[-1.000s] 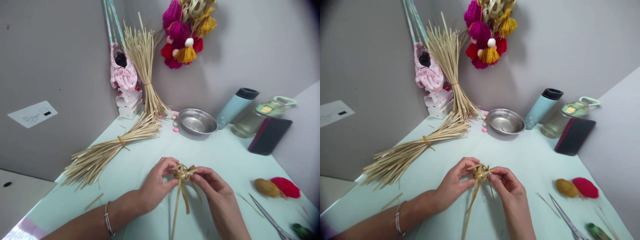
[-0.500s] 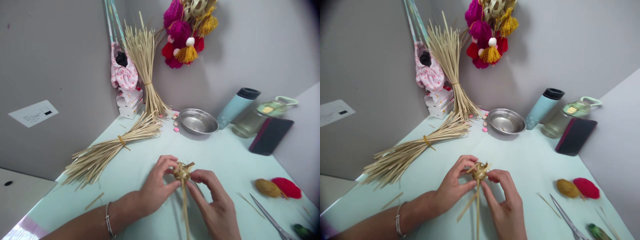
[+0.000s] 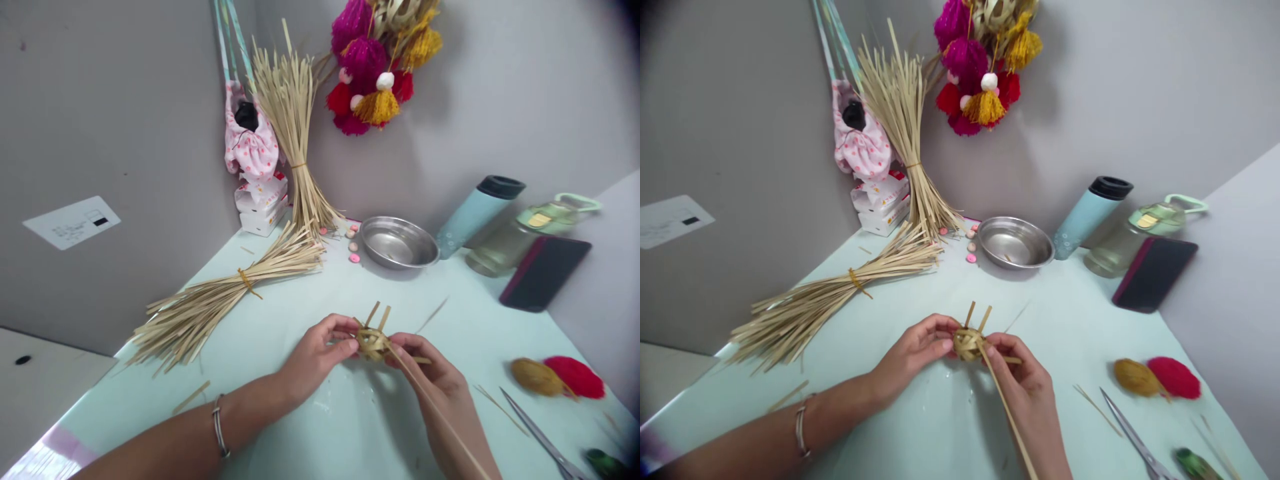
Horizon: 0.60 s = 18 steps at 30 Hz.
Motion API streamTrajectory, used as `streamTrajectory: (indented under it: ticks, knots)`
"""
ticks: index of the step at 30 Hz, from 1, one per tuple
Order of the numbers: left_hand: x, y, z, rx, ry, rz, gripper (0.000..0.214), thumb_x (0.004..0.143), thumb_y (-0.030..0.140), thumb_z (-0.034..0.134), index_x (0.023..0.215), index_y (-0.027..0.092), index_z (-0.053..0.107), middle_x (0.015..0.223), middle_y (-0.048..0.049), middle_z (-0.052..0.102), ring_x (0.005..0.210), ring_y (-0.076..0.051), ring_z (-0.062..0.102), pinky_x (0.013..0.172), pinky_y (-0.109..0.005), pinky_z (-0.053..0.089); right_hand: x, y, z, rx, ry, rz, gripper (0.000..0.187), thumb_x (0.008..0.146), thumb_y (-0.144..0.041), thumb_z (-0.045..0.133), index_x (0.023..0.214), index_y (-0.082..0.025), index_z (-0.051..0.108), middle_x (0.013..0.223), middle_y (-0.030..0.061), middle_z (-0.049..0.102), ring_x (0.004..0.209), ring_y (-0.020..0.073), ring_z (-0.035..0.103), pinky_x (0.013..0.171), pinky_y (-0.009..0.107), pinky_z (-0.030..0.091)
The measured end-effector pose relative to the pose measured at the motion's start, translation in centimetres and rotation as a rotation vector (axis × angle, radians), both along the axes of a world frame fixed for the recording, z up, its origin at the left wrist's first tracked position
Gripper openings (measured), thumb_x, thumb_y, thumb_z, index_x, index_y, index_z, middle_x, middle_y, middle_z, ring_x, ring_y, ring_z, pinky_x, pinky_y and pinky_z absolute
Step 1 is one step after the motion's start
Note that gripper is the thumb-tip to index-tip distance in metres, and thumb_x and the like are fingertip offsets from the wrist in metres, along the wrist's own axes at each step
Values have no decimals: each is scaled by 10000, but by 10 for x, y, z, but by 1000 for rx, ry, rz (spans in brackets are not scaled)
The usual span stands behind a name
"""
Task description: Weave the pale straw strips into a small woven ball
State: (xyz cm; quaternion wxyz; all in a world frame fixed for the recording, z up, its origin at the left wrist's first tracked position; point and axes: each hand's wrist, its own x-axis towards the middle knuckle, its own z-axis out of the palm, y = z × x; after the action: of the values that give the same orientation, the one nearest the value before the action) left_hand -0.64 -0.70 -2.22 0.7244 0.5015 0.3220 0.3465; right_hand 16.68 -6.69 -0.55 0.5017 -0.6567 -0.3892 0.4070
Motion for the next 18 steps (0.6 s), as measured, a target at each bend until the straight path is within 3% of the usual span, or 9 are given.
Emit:
streamTrajectory:
  ticks: [8, 13, 16, 18]
  knots:
    - [2, 2, 2, -74, 21, -64, 347, 830, 391, 646, 1071, 143, 628, 994, -69, 636, 945, -188, 603, 897, -327, 463, 5, 0, -10, -27, -56, 64, 275, 827, -506, 649, 864, -234, 670, 709, -18, 642, 727, 163, 559, 660, 217, 423]
    - [0, 1, 3, -194, -91, -136, 289, 845, 359, 641, 1065, 180, 586, 1089, -79, 623, 992, -206, 625, 900, -380, 490, 4, 1, -9, -39, -39, 68, 295, 815, -515, 658, 880, -227, 662, 705, -12, 654, 730, 169, 581, 673, 230, 434]
    - [-1, 2, 2, -300, -192, -214, 267, 857, 318, 627, 1070, 182, 541, 1049, -91, 650, 919, -214, 674, 894, -443, 504, 2, 1, -6, -26, -35, 29, 335, 783, -523, 681, 915, -216, 650, 760, 12, 679, 739, 189, 608, 677, 258, 464]
    - [-1, 3, 2, -315, -220, -173, 250, 835, 255, 652, 1044, 179, 538, 1068, -92, 647, 939, -210, 674, 923, -444, 496, 1, 0, -5, 41, -113, -50, 351, 764, -504, 701, 955, -217, 640, 866, 35, 688, 796, 211, 623, 701, 281, 479]
